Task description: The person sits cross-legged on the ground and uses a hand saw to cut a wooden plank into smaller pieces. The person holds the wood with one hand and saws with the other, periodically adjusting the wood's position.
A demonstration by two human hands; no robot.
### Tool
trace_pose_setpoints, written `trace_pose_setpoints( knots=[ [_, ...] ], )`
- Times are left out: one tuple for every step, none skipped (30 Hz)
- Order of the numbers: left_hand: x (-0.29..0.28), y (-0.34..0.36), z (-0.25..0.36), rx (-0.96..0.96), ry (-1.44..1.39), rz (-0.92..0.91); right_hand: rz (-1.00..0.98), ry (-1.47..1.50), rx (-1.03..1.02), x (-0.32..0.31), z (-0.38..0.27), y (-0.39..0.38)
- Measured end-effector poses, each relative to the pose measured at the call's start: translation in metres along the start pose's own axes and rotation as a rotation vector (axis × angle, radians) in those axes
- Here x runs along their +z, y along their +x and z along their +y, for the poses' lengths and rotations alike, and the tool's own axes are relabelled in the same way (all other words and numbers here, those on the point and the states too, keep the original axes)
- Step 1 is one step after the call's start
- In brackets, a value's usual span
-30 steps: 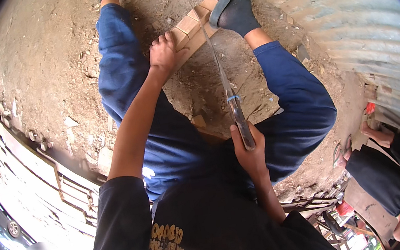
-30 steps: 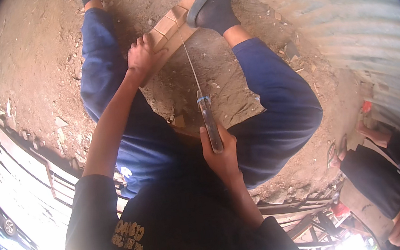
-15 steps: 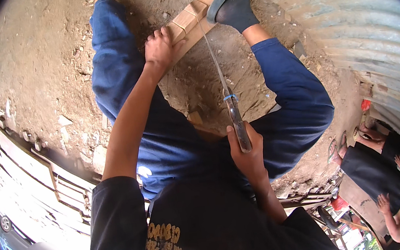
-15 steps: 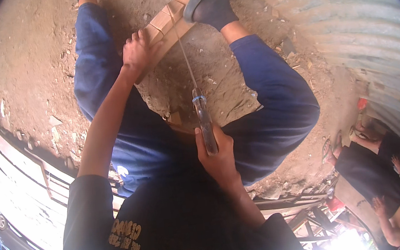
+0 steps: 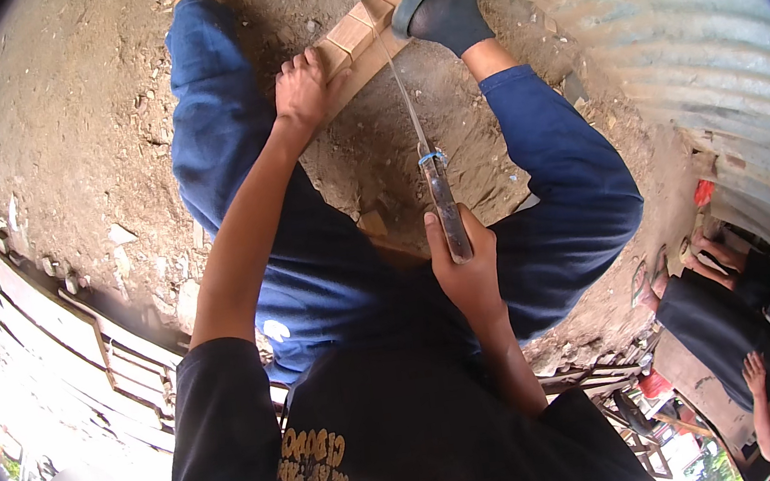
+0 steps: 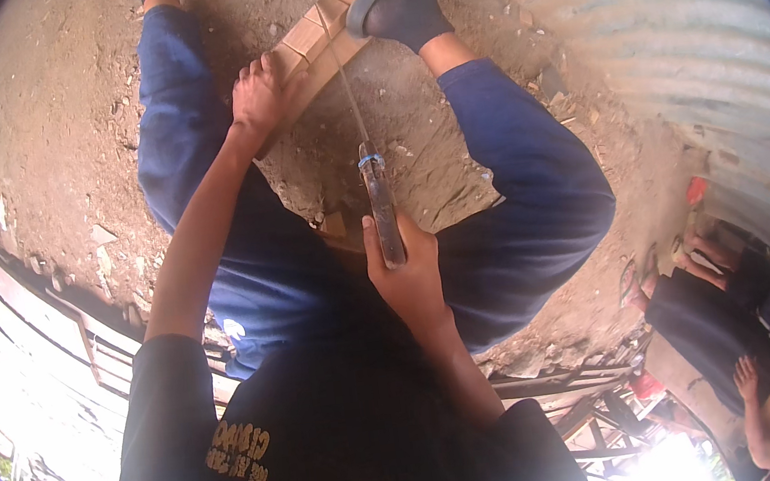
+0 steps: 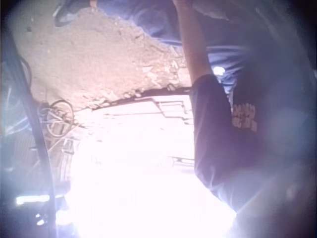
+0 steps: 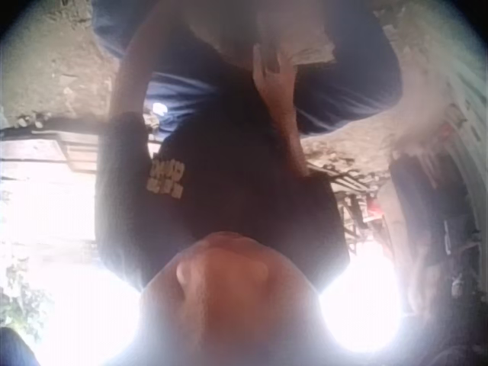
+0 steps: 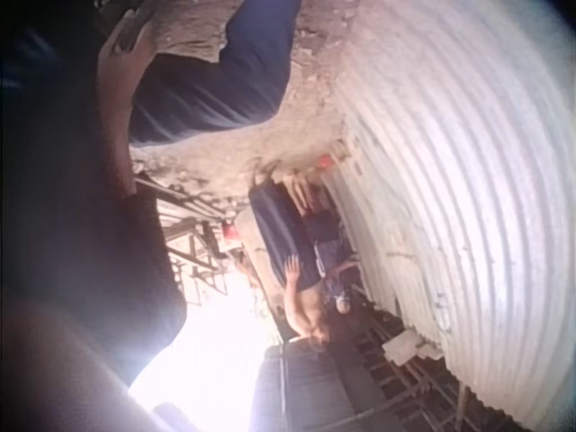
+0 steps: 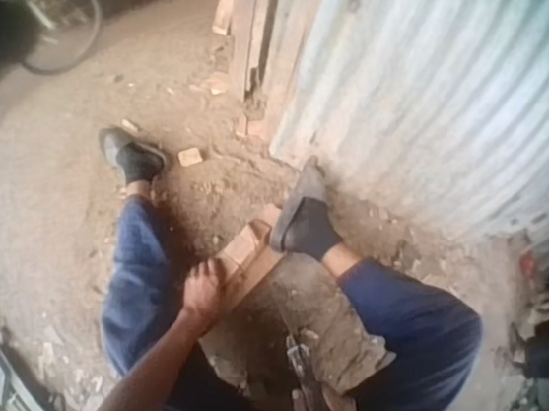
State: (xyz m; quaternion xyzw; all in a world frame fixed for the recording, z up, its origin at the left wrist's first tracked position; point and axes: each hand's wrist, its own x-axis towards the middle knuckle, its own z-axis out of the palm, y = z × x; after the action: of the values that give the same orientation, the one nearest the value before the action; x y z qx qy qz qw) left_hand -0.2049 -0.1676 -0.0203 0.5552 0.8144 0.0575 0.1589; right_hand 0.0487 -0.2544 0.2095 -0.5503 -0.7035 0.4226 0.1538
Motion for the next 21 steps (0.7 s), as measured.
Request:
trace_pose_setpoints(
  knots=[
    [0.001, 0.0, 0.003, 0.024, 0.01, 0.038, 0.008, 0.008, 0.007, -0.001, 0.002, -0.001],
    [0.003, -0.001, 0.007, 0.047, 0.021, 0.076, 0.015, 0.016, 0.014, -0.001, 0.004, -0.002],
    [0.005, -0.001, 0.01, 0.071, 0.031, 0.114, 0.02, 0.033, 0.011, 0.0, 0.006, -0.003],
    [0.005, 0.0, 0.011, 0.071, 0.028, 0.135, 0.025, 0.05, 0.008, 0.001, 0.008, -0.005],
    [0.006, 0.001, 0.012, 0.07, 0.026, 0.156, 0.029, 0.068, 0.006, 0.004, 0.011, -0.005],
    [0.008, 0.003, 0.018, 0.073, 0.012, 0.177, 0.034, 0.071, -0.008, 0.007, 0.019, -0.006],
    [0.006, 0.009, 0.027, 0.073, 0.006, 0.15, 0.049, 0.075, -0.017, 0.013, 0.031, -0.008],
    [0.0, 0.015, 0.031, 0.06, 0.003, 0.12, 0.05, 0.082, -0.029, 0.019, 0.039, -0.009],
    [-0.004, 0.019, 0.035, 0.048, 0.0, 0.089, 0.045, 0.093, -0.012, 0.023, 0.041, -0.01],
    [-0.003, 0.024, 0.035, 0.057, 0.002, 0.079, 0.041, 0.114, 0.006, 0.028, 0.044, -0.011],
    [-0.003, 0.03, 0.034, 0.066, 0.003, 0.069, 0.037, 0.135, 0.023, 0.03, 0.045, -0.011],
    [-0.002, 0.034, 0.033, 0.075, 0.004, 0.059, 0.021, 0.146, 0.025, 0.028, 0.045, -0.011],
    [-0.001, 0.034, 0.033, 0.092, -0.01, 0.068, 0.038, 0.168, 0.042, 0.026, 0.047, -0.011],
    [0.0, 0.034, 0.031, 0.108, -0.024, 0.077, 0.054, 0.19, 0.059, 0.025, 0.051, -0.012],
    [0.0, 0.034, 0.029, 0.124, -0.039, 0.086, 0.07, 0.213, 0.076, 0.024, 0.056, -0.012],
    [0.001, 0.035, 0.028, 0.135, -0.03, 0.086, 0.083, 0.245, 0.087, 0.024, 0.063, -0.011],
    [0.002, 0.035, 0.027, 0.146, -0.02, 0.086, 0.095, 0.277, 0.098, 0.024, 0.071, -0.01],
    [0.003, 0.036, 0.026, 0.155, -0.011, 0.087, 0.106, 0.31, 0.109, 0.025, 0.075, -0.009],
    [0.005, 0.037, 0.024, 0.167, -0.015, 0.109, 0.106, 0.295, 0.081, 0.028, 0.077, -0.004],
    [0.008, 0.038, 0.022, 0.178, -0.024, 0.129, 0.105, 0.276, 0.056, 0.033, 0.08, 0.006],
    [0.011, 0.039, 0.021, 0.189, -0.032, 0.15, 0.103, 0.257, 0.03, 0.037, 0.082, 0.016]
  ],
)
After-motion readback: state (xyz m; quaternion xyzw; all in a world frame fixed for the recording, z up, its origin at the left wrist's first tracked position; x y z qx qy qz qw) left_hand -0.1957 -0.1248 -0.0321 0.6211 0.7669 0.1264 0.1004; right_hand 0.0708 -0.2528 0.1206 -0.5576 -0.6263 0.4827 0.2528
